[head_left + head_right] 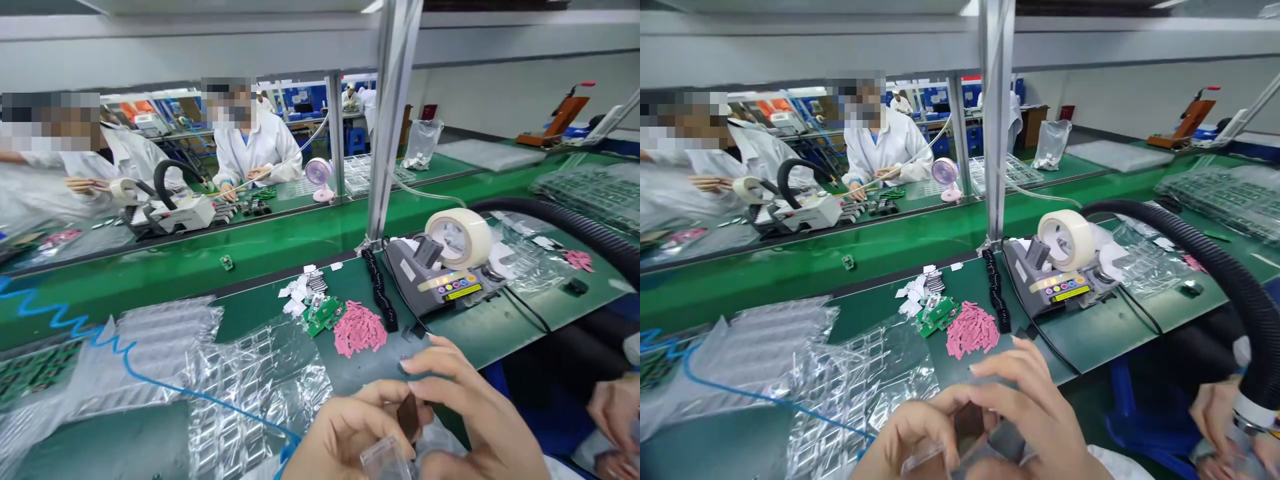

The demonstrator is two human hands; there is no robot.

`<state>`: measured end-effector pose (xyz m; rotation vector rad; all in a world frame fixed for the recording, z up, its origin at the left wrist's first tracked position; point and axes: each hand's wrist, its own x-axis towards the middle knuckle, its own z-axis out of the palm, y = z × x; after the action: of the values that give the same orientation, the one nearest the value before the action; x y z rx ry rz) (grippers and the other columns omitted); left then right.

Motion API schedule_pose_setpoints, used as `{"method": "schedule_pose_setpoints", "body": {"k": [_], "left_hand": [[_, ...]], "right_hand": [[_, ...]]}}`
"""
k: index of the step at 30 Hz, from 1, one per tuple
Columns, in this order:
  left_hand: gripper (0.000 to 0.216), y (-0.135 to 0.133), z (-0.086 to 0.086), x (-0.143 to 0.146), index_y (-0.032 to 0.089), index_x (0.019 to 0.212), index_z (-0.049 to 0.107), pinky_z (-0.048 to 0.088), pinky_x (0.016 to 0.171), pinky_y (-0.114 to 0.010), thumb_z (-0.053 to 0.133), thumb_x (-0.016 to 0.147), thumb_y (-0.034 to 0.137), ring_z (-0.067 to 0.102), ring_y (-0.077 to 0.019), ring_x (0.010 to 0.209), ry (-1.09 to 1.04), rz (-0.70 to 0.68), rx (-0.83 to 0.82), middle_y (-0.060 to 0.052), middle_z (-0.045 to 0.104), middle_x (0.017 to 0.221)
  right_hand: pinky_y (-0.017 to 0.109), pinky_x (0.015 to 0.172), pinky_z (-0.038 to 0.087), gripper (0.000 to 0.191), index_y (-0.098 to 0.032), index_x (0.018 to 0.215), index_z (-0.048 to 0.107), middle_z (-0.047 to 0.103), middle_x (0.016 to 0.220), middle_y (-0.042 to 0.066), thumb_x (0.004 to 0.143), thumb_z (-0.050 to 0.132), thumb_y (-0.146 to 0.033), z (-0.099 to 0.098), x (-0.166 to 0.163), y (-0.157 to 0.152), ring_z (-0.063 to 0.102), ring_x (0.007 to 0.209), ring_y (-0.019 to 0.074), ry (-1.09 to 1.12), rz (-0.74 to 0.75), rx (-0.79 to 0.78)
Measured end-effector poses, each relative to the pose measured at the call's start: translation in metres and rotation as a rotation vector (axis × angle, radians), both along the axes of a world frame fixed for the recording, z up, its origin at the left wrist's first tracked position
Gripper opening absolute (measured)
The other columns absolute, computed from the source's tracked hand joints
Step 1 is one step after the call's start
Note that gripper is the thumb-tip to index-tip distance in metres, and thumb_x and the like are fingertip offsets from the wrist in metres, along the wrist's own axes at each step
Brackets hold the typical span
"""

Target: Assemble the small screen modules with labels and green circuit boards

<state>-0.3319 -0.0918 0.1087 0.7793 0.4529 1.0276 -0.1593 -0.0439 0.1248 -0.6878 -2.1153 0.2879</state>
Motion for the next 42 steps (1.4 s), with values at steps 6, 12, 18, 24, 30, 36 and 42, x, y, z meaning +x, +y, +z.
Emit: {"method": "schedule_pose_setpoints", "body": {"k": [6,12,18,24,30,36,42], "left_hand": [[0.02,-0.019,0.001,-0.02,0.025,0.081,0.076,0.04,0.096,-0.036,0.075,0.064,0.034,0.053,-0.0249,0.109,0.032,0.128,-0.081,-0.009,0.055,0.119],[0.023,-0.02,-0.007,-0.025,0.025,0.086,0.075,0.036,0.1,-0.039,0.076,0.063,0.028,0.057,-0.0267,0.106,0.066,0.181,0.059,-0.01,0.056,0.123],[0.024,-0.022,-0.015,-0.026,0.026,0.088,0.075,0.038,0.1,-0.041,0.075,0.064,0.032,0.056,-0.0291,0.11,0.067,0.225,0.076,-0.011,0.059,0.12],[0.022,-0.018,-0.014,-0.029,0.026,0.082,0.076,0.038,0.099,-0.04,0.078,0.06,0.025,0.055,-0.0288,0.11,0.139,0.219,-0.005,-0.011,0.059,0.119],[0.02,-0.019,-0.019,-0.026,0.027,0.081,0.076,0.038,0.097,-0.04,0.077,0.062,0.03,0.056,-0.0276,0.109,0.158,0.252,-0.009,-0.011,0.062,0.114],[0.032,-0.021,-0.017,-0.02,0.022,0.081,0.075,0.034,0.1,-0.039,0.078,0.056,0.042,0.056,-0.0255,0.106,0.116,0.325,-0.145,-0.01,0.062,0.111],[0.031,-0.015,-0.029,-0.016,0.018,0.084,0.073,0.034,0.101,-0.04,0.074,0.063,0.04,0.055,-0.0268,0.109,-0.122,0.261,-0.318,-0.01,0.067,0.107]], "right_hand": [[0.036,0.098,0.028,0.013,-0.022,0.079,0.05,0.056,0.07,-0.002,0.091,0.046,-0.021,-0.005,-0.023,-0.004,0.057,0.07,0.0135,-0.025,0.041,-0.025],[0.04,0.097,0.026,0.013,-0.021,0.078,0.05,0.056,0.07,-0.002,0.09,0.046,-0.016,-0.009,-0.033,-0.005,0.053,0.071,0.0145,-0.039,0.036,-0.032],[0.038,0.096,0.025,0.015,-0.021,0.076,0.048,0.053,0.069,-0.003,0.09,0.044,-0.017,-0.013,-0.035,-0.003,0.052,0.068,0.0138,-0.074,0.051,-0.058],[0.034,0.092,0.026,0.016,-0.022,0.075,0.045,0.053,0.067,-0.003,0.091,0.042,-0.018,-0.022,-0.037,0.0,0.052,0.066,0.0138,-0.089,0.039,-0.029],[0.037,0.091,0.023,0.017,-0.022,0.075,0.045,0.053,0.066,-0.002,0.091,0.039,-0.019,-0.035,-0.034,0.0,0.052,0.067,0.0164,-0.131,0.002,0.034],[0.042,0.092,0.022,0.015,-0.021,0.076,0.041,0.051,0.069,-0.002,0.089,0.037,-0.016,-0.042,-0.035,-0.006,0.05,0.067,0.016,-0.128,-0.017,-0.007],[0.033,0.083,0.039,0.021,-0.022,0.076,0.036,0.044,0.071,-0.003,0.096,0.031,-0.029,-0.045,-0.024,-0.026,0.049,0.069,0.014,-0.076,0.087,-0.461]]}}
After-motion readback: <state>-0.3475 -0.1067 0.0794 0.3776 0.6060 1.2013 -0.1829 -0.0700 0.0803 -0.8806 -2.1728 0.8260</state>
